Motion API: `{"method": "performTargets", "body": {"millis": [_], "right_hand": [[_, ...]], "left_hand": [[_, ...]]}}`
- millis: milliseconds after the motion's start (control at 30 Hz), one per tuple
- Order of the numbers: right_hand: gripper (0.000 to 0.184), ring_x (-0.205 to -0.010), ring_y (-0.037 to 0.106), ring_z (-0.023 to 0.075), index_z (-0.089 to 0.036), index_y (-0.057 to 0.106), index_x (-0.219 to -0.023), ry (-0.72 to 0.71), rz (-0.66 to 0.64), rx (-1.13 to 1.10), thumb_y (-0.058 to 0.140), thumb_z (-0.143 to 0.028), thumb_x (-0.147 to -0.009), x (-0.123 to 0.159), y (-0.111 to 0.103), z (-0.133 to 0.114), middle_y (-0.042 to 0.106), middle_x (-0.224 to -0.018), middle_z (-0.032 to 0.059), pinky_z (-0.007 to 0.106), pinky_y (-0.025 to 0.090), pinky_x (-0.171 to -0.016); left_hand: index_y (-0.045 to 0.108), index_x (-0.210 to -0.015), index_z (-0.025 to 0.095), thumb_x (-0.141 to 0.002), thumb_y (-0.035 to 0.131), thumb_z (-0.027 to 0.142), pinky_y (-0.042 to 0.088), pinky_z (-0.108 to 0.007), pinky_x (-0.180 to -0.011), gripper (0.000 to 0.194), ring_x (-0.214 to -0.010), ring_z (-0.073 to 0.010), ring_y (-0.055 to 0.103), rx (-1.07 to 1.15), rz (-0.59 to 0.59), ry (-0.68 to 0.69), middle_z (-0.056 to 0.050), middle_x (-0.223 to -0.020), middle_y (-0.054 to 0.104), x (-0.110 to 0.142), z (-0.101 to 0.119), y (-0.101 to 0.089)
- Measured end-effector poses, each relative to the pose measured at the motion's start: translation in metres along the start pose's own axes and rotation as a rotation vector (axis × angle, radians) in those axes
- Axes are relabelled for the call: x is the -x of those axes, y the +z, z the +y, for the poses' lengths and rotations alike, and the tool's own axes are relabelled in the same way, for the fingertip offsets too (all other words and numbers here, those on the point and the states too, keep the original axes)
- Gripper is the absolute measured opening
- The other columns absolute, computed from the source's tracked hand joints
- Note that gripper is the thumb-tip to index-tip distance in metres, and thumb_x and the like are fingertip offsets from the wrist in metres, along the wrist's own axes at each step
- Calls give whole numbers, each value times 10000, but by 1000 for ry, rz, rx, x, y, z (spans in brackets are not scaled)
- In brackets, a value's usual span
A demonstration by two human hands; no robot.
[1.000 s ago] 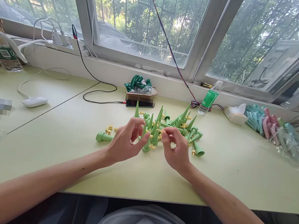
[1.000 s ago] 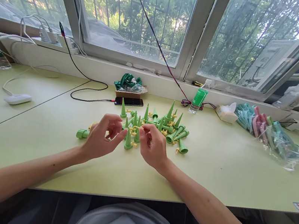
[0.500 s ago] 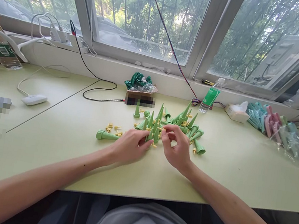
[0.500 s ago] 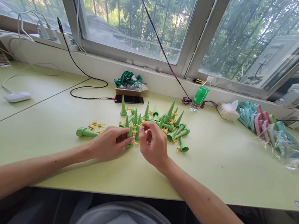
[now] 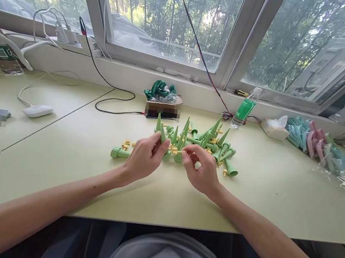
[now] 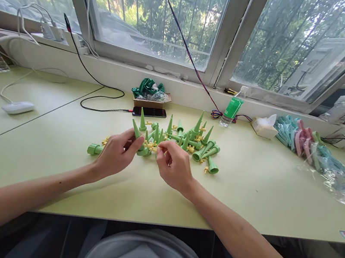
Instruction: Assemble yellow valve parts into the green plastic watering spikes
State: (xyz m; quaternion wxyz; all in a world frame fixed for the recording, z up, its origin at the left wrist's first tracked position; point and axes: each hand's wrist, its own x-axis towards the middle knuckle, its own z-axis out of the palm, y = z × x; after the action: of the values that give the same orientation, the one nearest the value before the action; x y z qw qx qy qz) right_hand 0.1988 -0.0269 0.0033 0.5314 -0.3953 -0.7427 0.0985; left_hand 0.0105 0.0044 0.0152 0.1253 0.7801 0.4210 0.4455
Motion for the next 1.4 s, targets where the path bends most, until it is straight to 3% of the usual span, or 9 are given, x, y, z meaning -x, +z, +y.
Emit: {"method": "performTargets", "body": {"millis": [400, 767, 1400], "right_hand": [[95, -538, 540, 98, -206, 579, -911, 14, 15, -18, 503, -249, -949, 1, 0, 1, 588, -715, -10, 222, 455, -536], [139, -534, 482, 88, -194, 607, -944, 3, -64, -28, 509, -282, -989, 1, 0, 2, 617, -772, 8, 221, 419, -533], [140, -607, 537, 100, -189, 658, -1005, -38, -122, -55, 564, -292, -996, 1, 1, 7, 640, -852, 33, 218, 468, -560]], "left_hand": [[424, -737, 207, -985, 475, 330, 291, -219, -476, 282, -473, -92, 321, 5, -2, 59, 67, -545, 381, 0, 0, 0], [406, -729, 204, -984, 493, 315, 287, -207, -468, 292, -474, -86, 317, 24, -11, 108, 70, -544, 399, 3, 0, 2], [444, -729, 196, -979, 508, 298, 299, -200, -468, 278, -467, -81, 333, 14, 6, 151, 75, -536, 410, 4, 0, 2]]}}
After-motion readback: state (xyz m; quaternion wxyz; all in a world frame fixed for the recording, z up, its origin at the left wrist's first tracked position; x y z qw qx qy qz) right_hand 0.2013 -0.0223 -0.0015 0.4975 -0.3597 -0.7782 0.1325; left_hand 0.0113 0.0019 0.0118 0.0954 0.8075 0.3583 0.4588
